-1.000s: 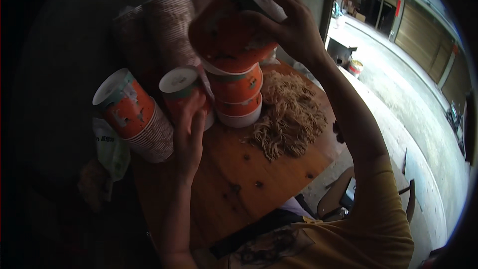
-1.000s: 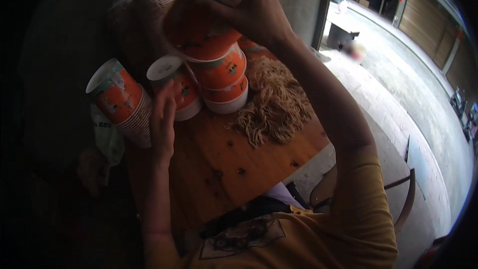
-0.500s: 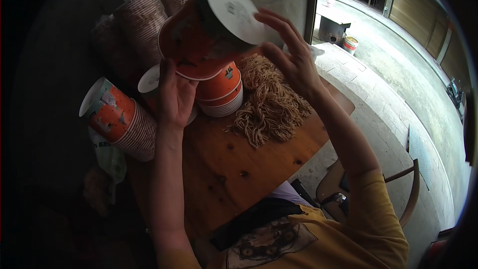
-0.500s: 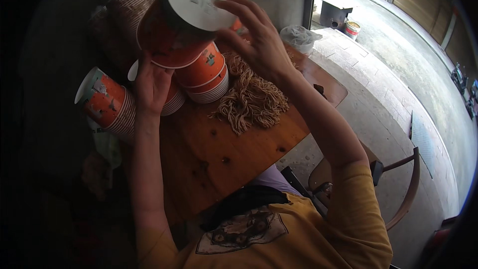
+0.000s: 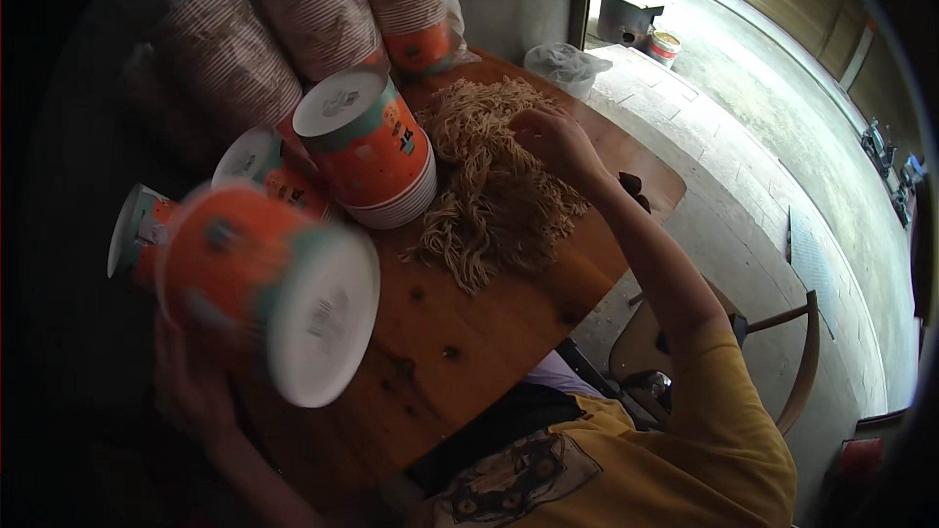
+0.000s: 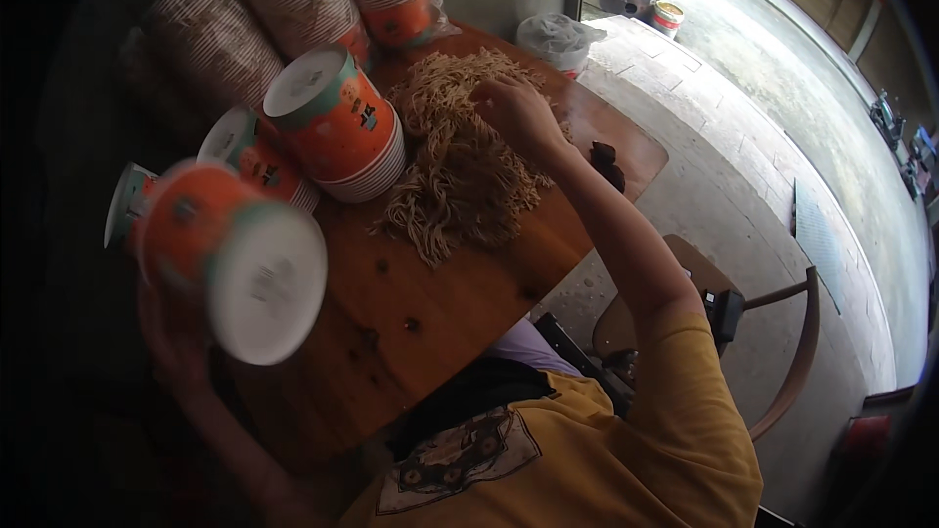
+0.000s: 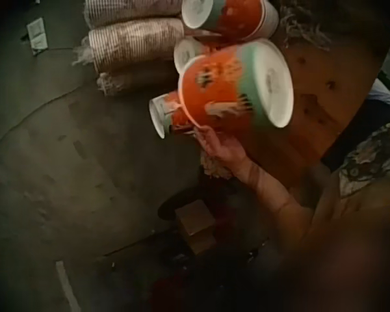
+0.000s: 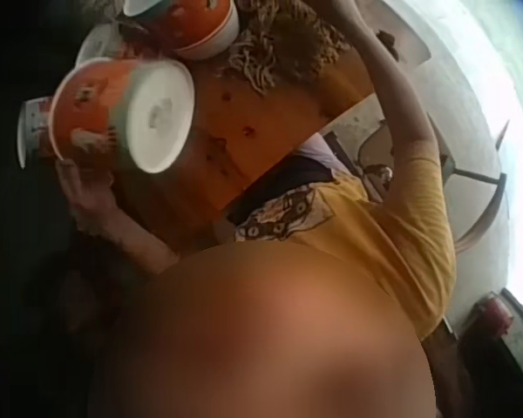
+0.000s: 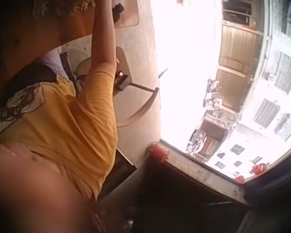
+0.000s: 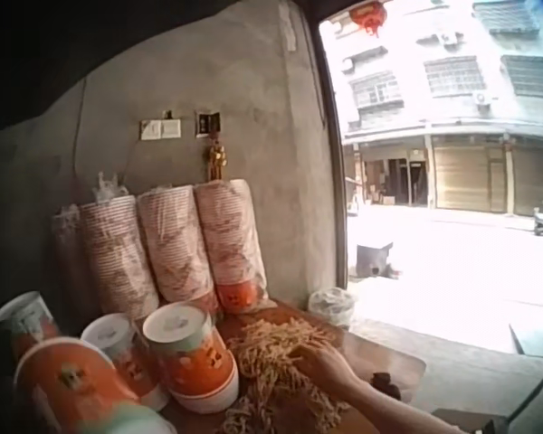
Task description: Attaching thin string handles to decorative paper buckets for packaging.
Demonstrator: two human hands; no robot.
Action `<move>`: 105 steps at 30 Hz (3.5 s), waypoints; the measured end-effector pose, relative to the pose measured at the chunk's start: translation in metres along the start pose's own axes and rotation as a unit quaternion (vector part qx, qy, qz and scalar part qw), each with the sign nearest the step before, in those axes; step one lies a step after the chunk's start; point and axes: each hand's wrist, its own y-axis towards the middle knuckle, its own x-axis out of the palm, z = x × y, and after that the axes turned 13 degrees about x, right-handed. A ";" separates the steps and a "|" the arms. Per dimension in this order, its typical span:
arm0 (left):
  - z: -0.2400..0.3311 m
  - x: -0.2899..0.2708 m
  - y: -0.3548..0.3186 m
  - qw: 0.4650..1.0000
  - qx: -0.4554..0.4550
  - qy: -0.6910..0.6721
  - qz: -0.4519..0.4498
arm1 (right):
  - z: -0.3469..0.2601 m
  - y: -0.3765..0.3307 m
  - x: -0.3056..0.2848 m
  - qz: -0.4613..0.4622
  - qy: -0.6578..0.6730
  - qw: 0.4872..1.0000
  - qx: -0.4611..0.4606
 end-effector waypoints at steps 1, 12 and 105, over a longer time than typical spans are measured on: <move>0.011 0.009 -0.020 0.933 -0.241 -0.230 0.135 | 0.003 0.005 0.008 -0.026 -0.018 0.999 0.007; 0.135 0.035 0.033 0.960 -0.154 -0.209 -0.106 | 0.013 0.024 0.019 -0.002 -0.121 0.986 -0.113; 0.179 0.040 0.026 0.621 -0.339 -0.698 -0.110 | -0.153 -0.171 0.018 -0.520 0.552 0.618 0.208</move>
